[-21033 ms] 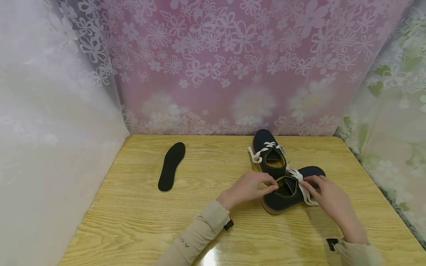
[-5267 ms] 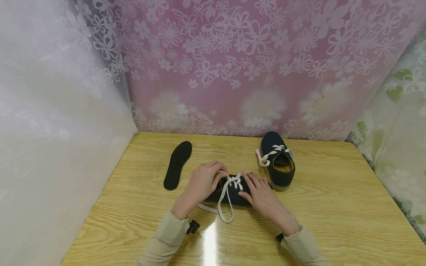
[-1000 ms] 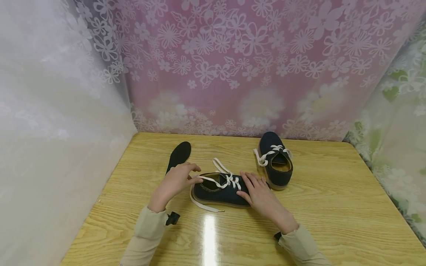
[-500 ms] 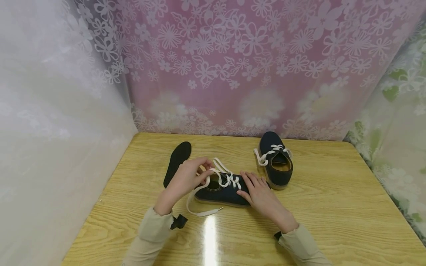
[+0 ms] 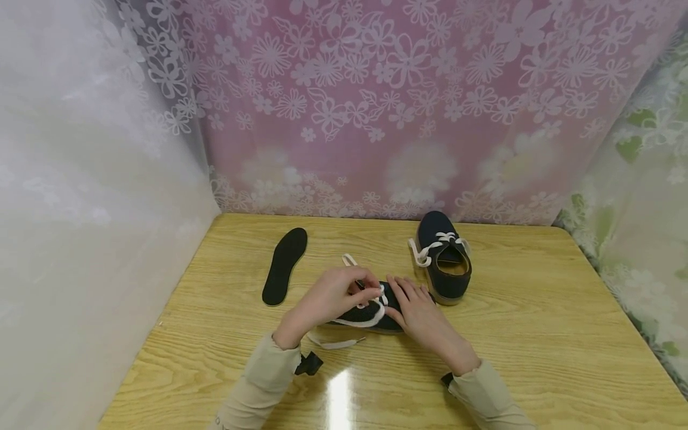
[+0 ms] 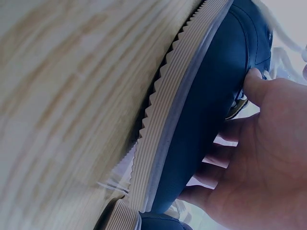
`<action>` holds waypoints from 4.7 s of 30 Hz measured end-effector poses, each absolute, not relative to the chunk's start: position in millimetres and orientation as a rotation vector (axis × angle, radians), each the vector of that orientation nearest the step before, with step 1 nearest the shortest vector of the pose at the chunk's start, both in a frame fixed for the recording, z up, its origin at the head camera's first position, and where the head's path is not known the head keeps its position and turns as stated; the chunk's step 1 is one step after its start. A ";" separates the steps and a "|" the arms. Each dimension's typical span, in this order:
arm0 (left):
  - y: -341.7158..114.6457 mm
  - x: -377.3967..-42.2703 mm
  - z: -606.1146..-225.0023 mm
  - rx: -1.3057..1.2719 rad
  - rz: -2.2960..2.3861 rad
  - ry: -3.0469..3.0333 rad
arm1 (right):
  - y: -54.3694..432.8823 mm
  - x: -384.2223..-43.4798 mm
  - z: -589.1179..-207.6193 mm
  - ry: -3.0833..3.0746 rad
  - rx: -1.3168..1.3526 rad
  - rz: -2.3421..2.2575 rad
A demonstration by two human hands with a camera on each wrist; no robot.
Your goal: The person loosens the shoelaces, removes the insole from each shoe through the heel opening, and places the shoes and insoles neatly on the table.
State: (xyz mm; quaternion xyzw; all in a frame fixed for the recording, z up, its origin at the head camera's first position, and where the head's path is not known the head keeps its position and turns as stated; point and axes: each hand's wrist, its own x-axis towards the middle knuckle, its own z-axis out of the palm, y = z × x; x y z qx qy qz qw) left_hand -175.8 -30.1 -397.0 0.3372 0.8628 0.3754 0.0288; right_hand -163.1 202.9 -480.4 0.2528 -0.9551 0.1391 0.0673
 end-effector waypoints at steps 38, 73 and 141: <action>-15.2 -183.5 -442.9 1.087 0.687 3.273 | 201.4 -164.1 -481.8 -2.877 0.755 0.420; -8.5 -173.5 -438.4 1.303 0.695 3.173 | 201.6 -164.5 -482.6 -2.838 0.775 0.408; -30.2 -173.5 -422.9 1.221 0.944 3.089 | 196.0 -153.6 -482.0 -2.880 0.730 0.411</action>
